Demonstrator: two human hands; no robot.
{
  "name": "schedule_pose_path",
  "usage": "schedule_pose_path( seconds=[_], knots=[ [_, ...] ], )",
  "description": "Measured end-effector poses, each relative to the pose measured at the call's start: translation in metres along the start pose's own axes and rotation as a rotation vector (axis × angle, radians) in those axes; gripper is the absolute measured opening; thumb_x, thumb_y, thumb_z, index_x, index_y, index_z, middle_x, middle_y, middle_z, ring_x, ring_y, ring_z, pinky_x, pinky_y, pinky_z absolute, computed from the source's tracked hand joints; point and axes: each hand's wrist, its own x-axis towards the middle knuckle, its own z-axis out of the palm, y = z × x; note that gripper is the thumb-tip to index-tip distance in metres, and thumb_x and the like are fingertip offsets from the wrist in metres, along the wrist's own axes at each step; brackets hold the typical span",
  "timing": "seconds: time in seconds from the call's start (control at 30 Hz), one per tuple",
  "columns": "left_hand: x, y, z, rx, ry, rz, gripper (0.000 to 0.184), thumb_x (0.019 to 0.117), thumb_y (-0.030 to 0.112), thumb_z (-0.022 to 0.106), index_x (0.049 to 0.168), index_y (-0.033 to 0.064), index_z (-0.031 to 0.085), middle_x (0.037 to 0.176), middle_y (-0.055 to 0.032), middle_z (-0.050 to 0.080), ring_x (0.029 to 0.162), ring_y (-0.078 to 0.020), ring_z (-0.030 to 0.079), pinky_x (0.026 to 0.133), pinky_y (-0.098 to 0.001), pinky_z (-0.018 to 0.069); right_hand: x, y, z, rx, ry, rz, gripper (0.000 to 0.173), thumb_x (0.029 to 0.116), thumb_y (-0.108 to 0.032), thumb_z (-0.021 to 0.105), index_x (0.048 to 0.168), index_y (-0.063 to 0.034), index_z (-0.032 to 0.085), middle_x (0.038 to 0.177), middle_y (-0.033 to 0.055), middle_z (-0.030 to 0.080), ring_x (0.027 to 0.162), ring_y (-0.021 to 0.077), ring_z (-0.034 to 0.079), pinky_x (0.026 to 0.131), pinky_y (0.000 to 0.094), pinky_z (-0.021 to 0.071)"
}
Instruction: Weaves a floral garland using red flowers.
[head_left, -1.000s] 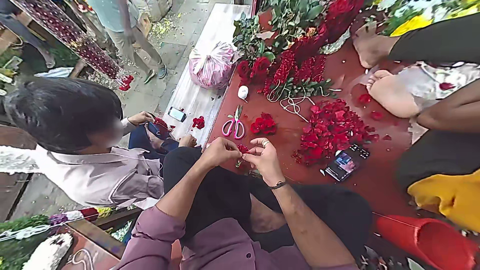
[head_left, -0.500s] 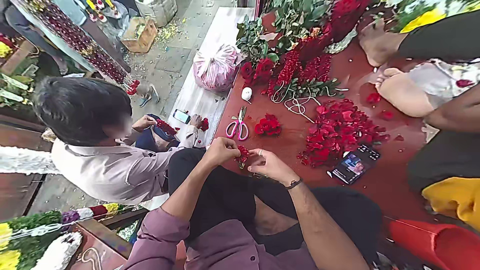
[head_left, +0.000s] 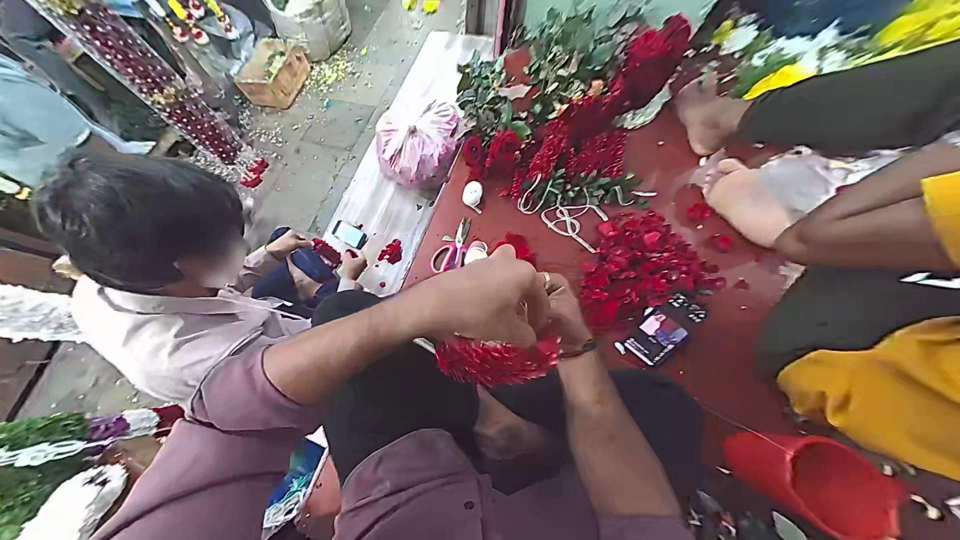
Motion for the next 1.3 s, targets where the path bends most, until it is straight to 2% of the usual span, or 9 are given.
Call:
schedule_pose_path(
  seconds=[0.07, 0.17, 0.4, 0.6, 0.8, 1.0, 1.13, 1.2, 1.3],
  knots=[
    [0.021, -0.005, -0.006, -0.168, 0.161, 0.159, 0.008, 0.0863, 0.021, 0.079, 0.088, 0.0141, 0.081, 0.084, 0.0002, 0.068, 0.089, -0.0133, 0.057, 0.081, -0.0353, 0.0426, -0.004, 0.001, 0.010, 0.181, 0.114, 0.179, 0.025, 0.1029, -0.004, 0.052, 0.079, -0.0109, 0.059, 0.062, -0.0031, 0.060, 0.052, 0.0037, 0.057, 0.051, 0.0189, 0.0502],
    [0.041, -0.011, -0.007, -0.157, 0.350, 0.096, 0.012, 0.0838, 0.026, 0.076, 0.088, 0.0149, 0.080, 0.085, -0.0002, 0.064, 0.094, -0.0167, 0.055, 0.081, -0.0372, 0.0433, -0.002, 0.039, -0.005, 0.271, -0.113, -0.046, 0.010, 0.0941, -0.025, 0.068, 0.091, -0.0183, 0.075, 0.077, -0.0105, 0.068, 0.066, -0.0007, 0.060, 0.063, 0.0191, 0.0502],
    [0.040, -0.075, -0.008, -0.091, 0.479, -0.126, 0.014, 0.0848, 0.026, 0.075, 0.086, 0.0131, 0.078, 0.096, -0.0041, 0.073, 0.104, -0.0229, 0.062, 0.095, -0.0498, 0.0443, 0.004, 0.018, -0.020, 0.102, -0.101, -0.204, 0.011, 0.0907, -0.012, 0.070, 0.088, -0.0096, 0.080, 0.073, -0.0053, 0.070, 0.054, -0.0030, 0.053, 0.051, 0.0168, 0.0446],
    [-0.005, -0.097, -0.006, -0.290, 0.285, -0.342, 0.015, 0.0905, 0.020, 0.076, 0.095, 0.0056, 0.079, 0.089, -0.0079, 0.069, 0.082, -0.0172, 0.063, 0.075, -0.0416, 0.0512, 0.007, 0.009, -0.023, -0.121, 0.029, -0.060, 0.009, 0.0885, -0.007, 0.070, 0.086, -0.0076, 0.079, 0.069, -0.0054, 0.069, 0.049, -0.0041, 0.046, 0.045, 0.0143, 0.0363],
    [-0.021, -0.091, 0.026, -0.393, 0.443, -0.475, 0.012, 0.0888, 0.019, 0.079, 0.086, 0.0075, 0.077, 0.081, -0.0083, 0.070, 0.073, -0.0200, 0.064, 0.066, -0.0439, 0.0511, -0.003, 0.014, 0.014, -0.479, -0.290, -0.024, 0.012, 0.0938, -0.012, 0.069, 0.095, -0.0055, 0.080, 0.085, -0.0034, 0.076, 0.075, -0.0015, 0.067, 0.072, 0.0192, 0.0570],
    [-0.018, -0.116, 0.047, -0.258, 0.497, -0.441, 0.007, 0.0872, 0.021, 0.081, 0.086, 0.0138, 0.080, 0.085, -0.0055, 0.073, 0.085, -0.0213, 0.067, 0.079, -0.0509, 0.0511, 0.000, 0.018, 0.018, -0.326, 0.018, -0.041, 0.011, 0.0922, -0.009, 0.069, 0.094, -0.0046, 0.080, 0.073, -0.0038, 0.070, 0.054, -0.0017, 0.052, 0.051, 0.0180, 0.0440],
    [-0.026, -0.122, 0.045, -0.314, 0.397, -0.453, 0.010, 0.0893, 0.021, 0.079, 0.090, 0.0111, 0.080, 0.083, -0.0072, 0.074, 0.078, -0.0209, 0.069, 0.072, -0.0494, 0.0536, 0.007, 0.017, -0.015, -0.294, 0.084, 0.137, 0.008, 0.0905, -0.008, 0.071, 0.090, -0.0057, 0.078, 0.063, -0.0068, 0.061, 0.045, -0.0026, 0.037, 0.043, 0.0164, 0.0311],
    [-0.028, -0.124, 0.049, -0.400, 0.389, -0.490, 0.011, 0.0883, 0.019, 0.078, 0.087, 0.0081, 0.077, 0.079, -0.0083, 0.072, 0.072, -0.0210, 0.066, 0.066, -0.0468, 0.0524, 0.005, 0.018, -0.014, -0.384, -0.039, 0.182, 0.009, 0.0909, -0.011, 0.070, 0.090, -0.0078, 0.079, 0.069, -0.0080, 0.066, 0.050, -0.0036, 0.045, 0.047, 0.0163, 0.0369],
    [-0.031, -0.123, 0.060, -0.551, 0.467, -0.575, 0.015, 0.0878, 0.020, 0.079, 0.085, 0.0059, 0.076, 0.072, -0.0078, 0.067, 0.060, -0.0170, 0.058, 0.056, -0.0387, 0.0476, 0.001, 0.028, 0.007, -0.534, -0.284, 0.129, 0.014, 0.0940, -0.016, 0.069, 0.095, -0.0067, 0.079, 0.084, -0.0039, 0.075, 0.075, -0.0016, 0.066, 0.072, 0.0203, 0.0561]
  ],
)
